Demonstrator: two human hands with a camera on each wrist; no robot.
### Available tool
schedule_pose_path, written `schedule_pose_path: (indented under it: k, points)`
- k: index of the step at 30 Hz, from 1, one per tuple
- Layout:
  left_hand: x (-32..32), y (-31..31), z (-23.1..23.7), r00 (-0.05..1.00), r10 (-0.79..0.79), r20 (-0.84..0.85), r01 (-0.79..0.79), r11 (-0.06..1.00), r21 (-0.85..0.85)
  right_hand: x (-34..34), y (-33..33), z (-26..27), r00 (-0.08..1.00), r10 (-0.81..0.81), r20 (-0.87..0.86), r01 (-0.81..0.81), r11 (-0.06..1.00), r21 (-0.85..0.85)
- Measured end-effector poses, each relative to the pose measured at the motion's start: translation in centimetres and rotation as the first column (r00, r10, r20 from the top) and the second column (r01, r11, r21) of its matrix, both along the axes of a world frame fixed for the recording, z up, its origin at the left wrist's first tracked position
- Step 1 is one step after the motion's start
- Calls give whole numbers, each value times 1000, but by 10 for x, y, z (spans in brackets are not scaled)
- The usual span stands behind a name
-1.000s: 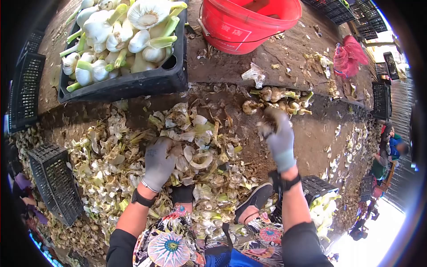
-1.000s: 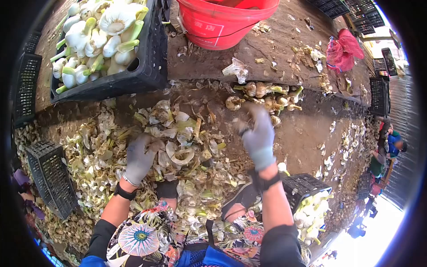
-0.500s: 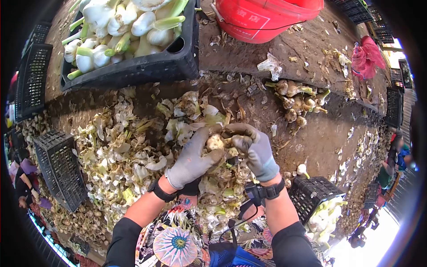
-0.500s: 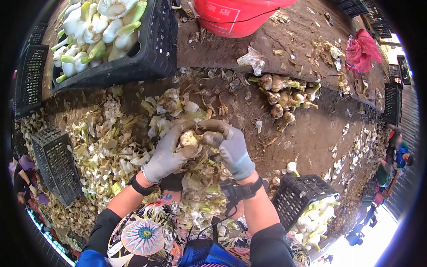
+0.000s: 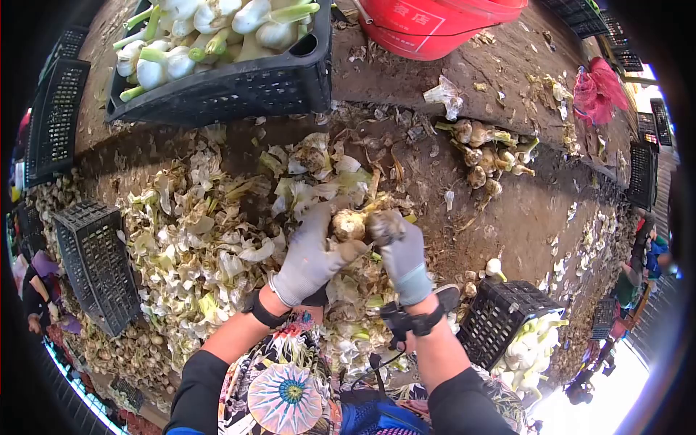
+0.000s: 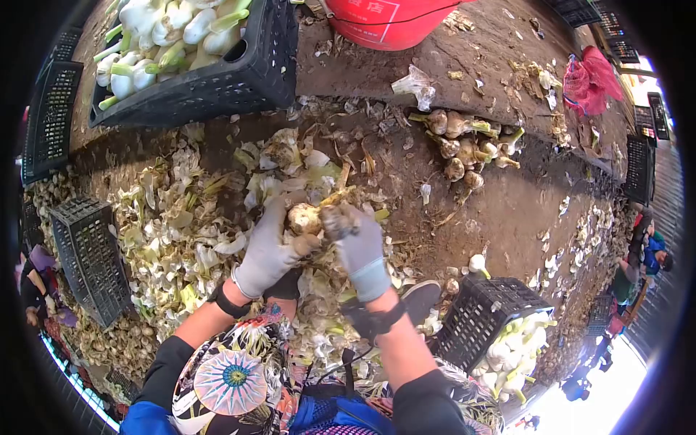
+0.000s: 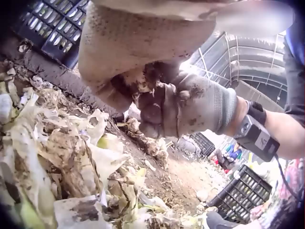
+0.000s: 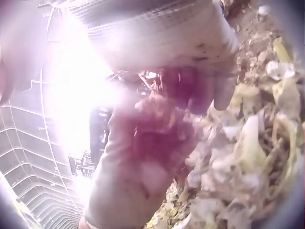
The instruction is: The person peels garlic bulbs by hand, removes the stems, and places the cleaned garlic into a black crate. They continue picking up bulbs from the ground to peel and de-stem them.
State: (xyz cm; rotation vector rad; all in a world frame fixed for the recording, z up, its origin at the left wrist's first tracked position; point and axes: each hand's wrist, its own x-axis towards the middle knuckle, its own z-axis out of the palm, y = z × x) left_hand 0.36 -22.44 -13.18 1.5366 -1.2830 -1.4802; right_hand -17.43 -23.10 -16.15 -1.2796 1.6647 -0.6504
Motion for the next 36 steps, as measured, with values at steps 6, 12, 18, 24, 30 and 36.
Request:
schedule_pose_path:
  k: [6, 12, 18, 24, 30, 36]
  points:
    - [5, 6, 5, 990, -91, 104, 102, 989, -108, -2, 5, 22, 981, -74, 178, 45, 986, 160]
    - [2, 17, 3, 949, 89, -304, -36, 984, 175, 2, 13, 12, 743, -344, 575, 226, 937, 268]
    - [10, 20, -2, 962, 38, -269, -8, 994, 113, 12, 6, 32, 969, -58, 242, 56, 998, 17]
    - [11, 20, -1, 767, 234, -598, 27, 918, 395, 5, 13, 31, 871, -182, 456, 104, 976, 191]
    - [11, 16, -11, 942, -51, -332, 97, 988, 124, 8, 15, 6, 776, -341, 530, 197, 930, 311]
    - [0, 15, 10, 995, -53, 87, 65, 988, -139, 10, 9, 21, 980, -115, 160, 103, 991, 81]
